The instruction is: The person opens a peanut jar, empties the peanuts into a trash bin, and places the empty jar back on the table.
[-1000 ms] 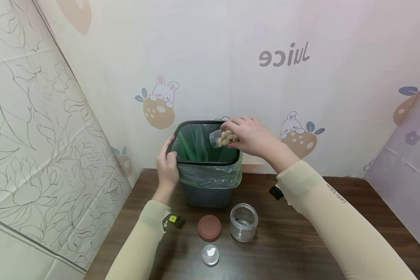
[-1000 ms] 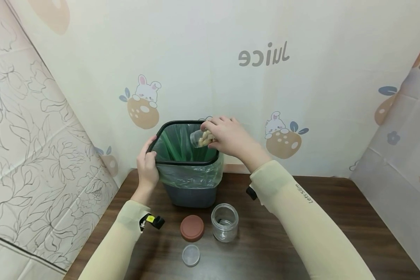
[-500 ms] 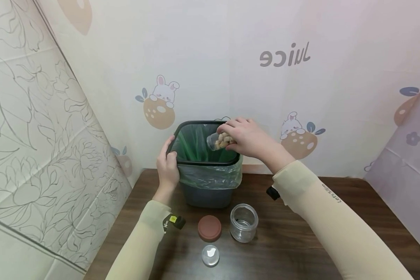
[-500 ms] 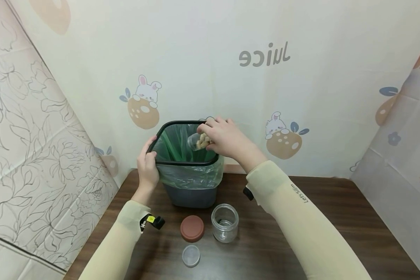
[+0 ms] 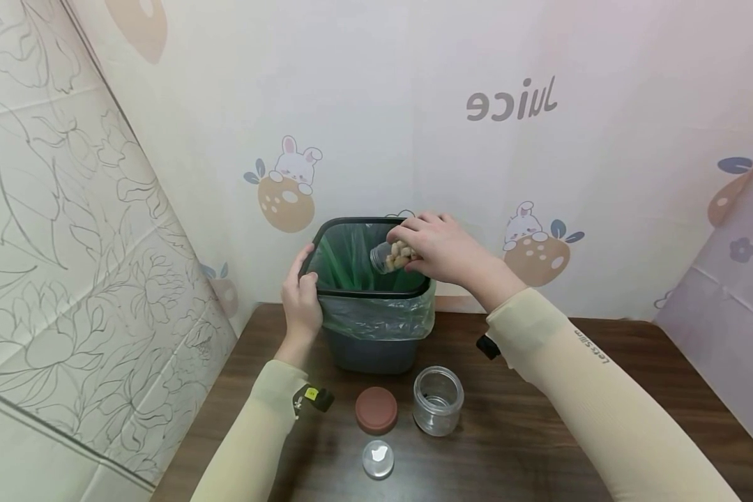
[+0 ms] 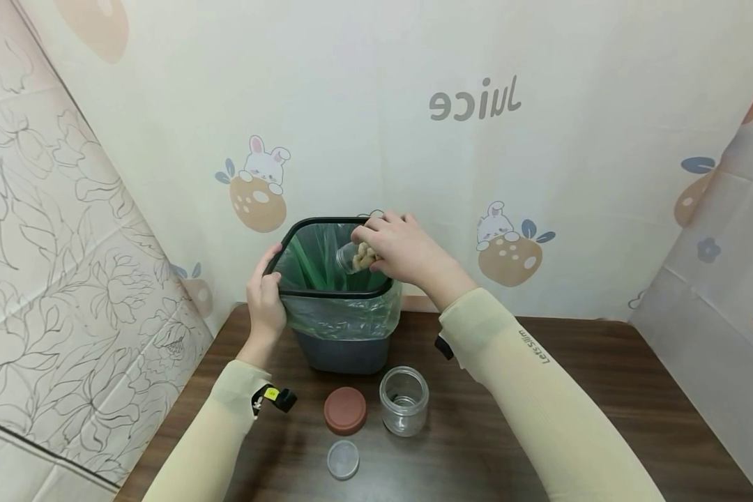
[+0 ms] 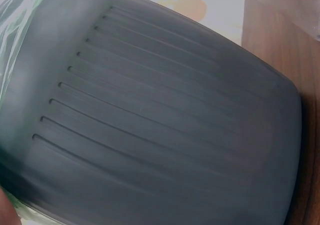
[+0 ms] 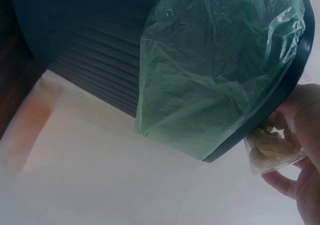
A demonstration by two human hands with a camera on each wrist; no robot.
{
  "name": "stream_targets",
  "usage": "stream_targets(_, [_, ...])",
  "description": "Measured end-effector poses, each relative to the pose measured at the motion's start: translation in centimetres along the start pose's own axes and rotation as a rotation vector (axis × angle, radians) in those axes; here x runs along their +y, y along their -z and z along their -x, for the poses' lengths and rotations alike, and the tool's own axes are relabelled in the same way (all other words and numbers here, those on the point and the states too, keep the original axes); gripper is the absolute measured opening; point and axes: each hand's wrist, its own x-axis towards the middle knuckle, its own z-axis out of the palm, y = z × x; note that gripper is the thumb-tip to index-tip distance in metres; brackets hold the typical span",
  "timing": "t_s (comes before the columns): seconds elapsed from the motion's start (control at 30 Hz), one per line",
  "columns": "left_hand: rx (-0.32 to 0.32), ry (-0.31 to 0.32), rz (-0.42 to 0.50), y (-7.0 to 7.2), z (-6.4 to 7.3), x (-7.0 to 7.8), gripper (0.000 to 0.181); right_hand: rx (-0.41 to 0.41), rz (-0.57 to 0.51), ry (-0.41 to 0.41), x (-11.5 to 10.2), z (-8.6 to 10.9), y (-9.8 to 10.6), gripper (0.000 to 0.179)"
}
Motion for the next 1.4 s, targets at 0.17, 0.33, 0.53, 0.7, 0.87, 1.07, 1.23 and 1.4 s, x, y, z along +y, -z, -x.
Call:
stream_targets(0.17, [-0.001,-0.006,0.004,-0.04,0.00,0.03,0.060,0.014,-0.005,0.010,0.03,0.04,-0.10,0.055])
stream_targets(0.33, [0.001,-0.007,-0.001,-0.08,-0.03,-0.10,0.060,0.019,0.000,0.028,0.11,0.03,-0.22,0.056])
stream_targets(0.53, [0.001,0.001,0.005,-0.09,-0.03,-0.01,0.059,0.016,-0.005,0.029,0.18,-0.03,-0.24,0.056])
stream_targets(0.7, [0.000,0.000,0.003,-0.06,-0.04,0.03,0.059,0.013,0.012,0.038,0.21,-0.04,-0.21,0.057])
stream_targets(0.87, [0.003,-0.006,0.006,-0.04,-0.01,-0.11,0.059,0.002,0.045,0.059,0.08,0.00,0.02,0.058])
stream_targets(1.07, [0.005,0.003,0.005,-0.05,0.11,-0.22,0.059,-0.005,0.041,0.089,-0.13,0.07,0.26,0.057])
stream_targets(1.23, [0.008,0.006,0.008,-0.08,0.15,-0.29,0.059,0.006,0.053,0.110,-0.06,0.02,0.21,0.054])
stream_targets(1.4, [0.012,0.003,0.011,-0.10,0.12,-0.23,0.060,0.014,0.074,0.131,0.01,-0.12,0.24,0.053])
